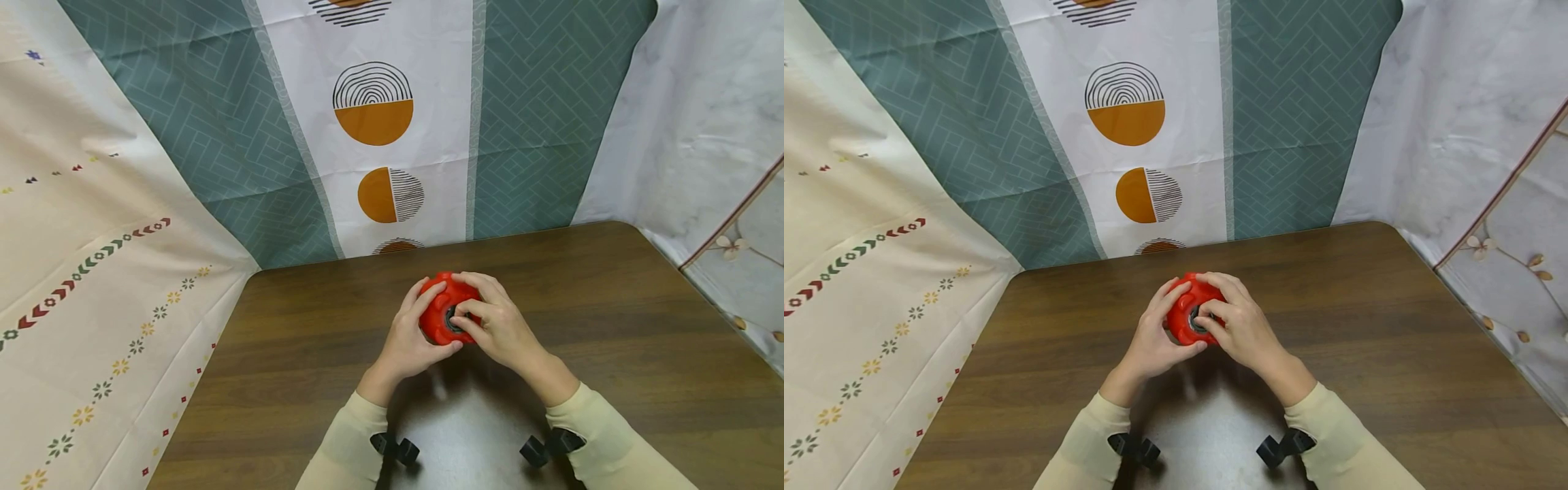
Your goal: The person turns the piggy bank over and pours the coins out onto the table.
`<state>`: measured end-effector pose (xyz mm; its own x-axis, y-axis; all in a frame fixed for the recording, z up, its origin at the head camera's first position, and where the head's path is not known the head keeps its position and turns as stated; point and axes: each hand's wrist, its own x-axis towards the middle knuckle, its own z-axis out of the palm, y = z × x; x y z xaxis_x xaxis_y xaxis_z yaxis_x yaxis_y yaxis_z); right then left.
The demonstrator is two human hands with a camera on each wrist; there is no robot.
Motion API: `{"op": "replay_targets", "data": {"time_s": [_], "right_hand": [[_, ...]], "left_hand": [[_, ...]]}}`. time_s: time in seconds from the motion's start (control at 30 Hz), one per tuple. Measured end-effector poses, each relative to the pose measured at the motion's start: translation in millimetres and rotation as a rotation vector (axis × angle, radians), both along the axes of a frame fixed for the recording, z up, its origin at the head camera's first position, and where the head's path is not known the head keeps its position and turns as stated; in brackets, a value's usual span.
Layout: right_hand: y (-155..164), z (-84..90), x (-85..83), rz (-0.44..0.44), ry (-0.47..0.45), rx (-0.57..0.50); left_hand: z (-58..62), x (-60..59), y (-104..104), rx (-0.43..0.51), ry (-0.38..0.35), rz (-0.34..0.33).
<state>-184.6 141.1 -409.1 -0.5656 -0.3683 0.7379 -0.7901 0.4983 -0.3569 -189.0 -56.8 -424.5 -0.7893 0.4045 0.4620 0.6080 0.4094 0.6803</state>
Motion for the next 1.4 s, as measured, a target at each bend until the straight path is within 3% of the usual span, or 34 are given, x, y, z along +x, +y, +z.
{"op": "replay_targets", "data": {"time_s": [0.23, 0.5, 0.87, 1.4], "right_hand": [[3, 1.5, -3.2, 0.082, 0.031, 0.021], [6, 2.5, -1.7, 0.108, 0.002, 0.079], [9, 0.8, -2.8, 0.161, 0.039, 0.119], [7, 0.5, -1.9, 0.178, 0.063, 0.155]], "left_hand": [[-0.6, -0.5, -2, -0.034, -0.029, -0.020], [1.0, 0.1, -5, -0.031, -0.088, -0.075], [-1.7, -3.8, -10, -0.084, -0.052, -0.137], [-0.2, -5.7, -16, -0.079, -0.095, -0.214]]}}
